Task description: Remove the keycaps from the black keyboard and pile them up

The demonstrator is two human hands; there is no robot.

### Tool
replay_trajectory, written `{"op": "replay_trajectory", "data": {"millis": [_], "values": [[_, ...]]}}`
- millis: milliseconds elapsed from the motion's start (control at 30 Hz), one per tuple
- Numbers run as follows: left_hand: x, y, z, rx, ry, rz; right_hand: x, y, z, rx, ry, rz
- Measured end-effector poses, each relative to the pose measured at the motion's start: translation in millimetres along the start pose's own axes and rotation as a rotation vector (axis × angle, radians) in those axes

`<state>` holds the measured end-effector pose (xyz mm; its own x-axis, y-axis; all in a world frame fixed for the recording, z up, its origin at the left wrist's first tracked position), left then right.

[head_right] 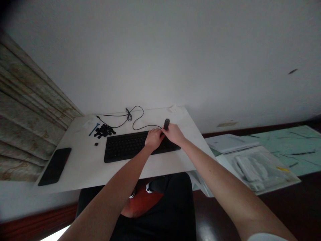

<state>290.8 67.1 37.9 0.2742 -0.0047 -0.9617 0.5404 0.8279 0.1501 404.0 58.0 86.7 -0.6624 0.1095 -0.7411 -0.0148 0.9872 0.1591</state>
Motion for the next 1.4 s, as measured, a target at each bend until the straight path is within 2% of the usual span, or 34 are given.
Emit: {"op": "replay_trajectory", "data": {"millis": [133,233,300,400,467,600,767,900,1067,1167,1233,1333,1400], "values": [[0.1,0.1,-1.0,-0.005,-0.013,0.018,-11.0,7.6,-13.9,-0.028,-0.008,-0.017],[-2.3,0.1,-1.6,-0.008,-0.045,0.036,-39.1,31.0,-32.1,-0.065,-0.033,0.039],[-4.7,-0.1,-3.0,-0.026,-0.076,0.054,-55.0,47.4,-38.4,-0.059,-0.064,0.005],[-7.2,-0.4,-5.7,-0.053,-0.136,0.083,-68.3,56.5,-29.1,0.012,0.087,-0.048],[-7.6,-0.4,-6.8,-0.058,-0.176,0.101,-71.9,48.9,-8.7,0.112,0.285,0.033],[-7.8,-0.3,-9.0,-0.075,-0.248,0.137,-58.7,7.3,44.6,0.27,0.68,0.359],[-7.8,0.1,-11.3,-0.105,-0.278,0.148,-10.9,-52.5,98.5,0.403,1.008,0.717],[-6.4,0.8,-14.4,-0.139,-0.348,0.144,12.2,-69.4,114.5,0.397,0.917,0.768],[-7.2,3.9,-27.4,-0.272,-0.613,0.15,6.9,-70.9,115.5,0.401,0.586,0.763],[-15.4,4.6,-44.0,-0.306,-0.732,0.124,2.7,-71.2,112.1,0.384,0.476,0.758],[-27.2,-0.6,-66.6,-0.333,-0.698,0.126,2.5,-72.1,110.9,0.377,0.46,0.76],[-50.8,-18.8,-119.3,-0.398,-0.475,0.134,4.6,-72.6,111.2,0.381,0.47,0.756],[-65.3,-33.6,-158.2,-0.414,-0.284,0.091,5.7,-72.5,111.8,0.386,0.459,0.752]]}}
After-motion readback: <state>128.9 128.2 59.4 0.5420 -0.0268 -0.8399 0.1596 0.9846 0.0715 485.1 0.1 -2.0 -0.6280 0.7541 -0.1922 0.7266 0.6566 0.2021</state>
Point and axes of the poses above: each hand's wrist, its own y-axis towards the middle knuckle, its own x-axis out of the palm, z = x × y, the point moved 6 cm from there along y, towards the middle knuckle, and after that the axes turned 7 degrees about y, right-handed, at the moved point
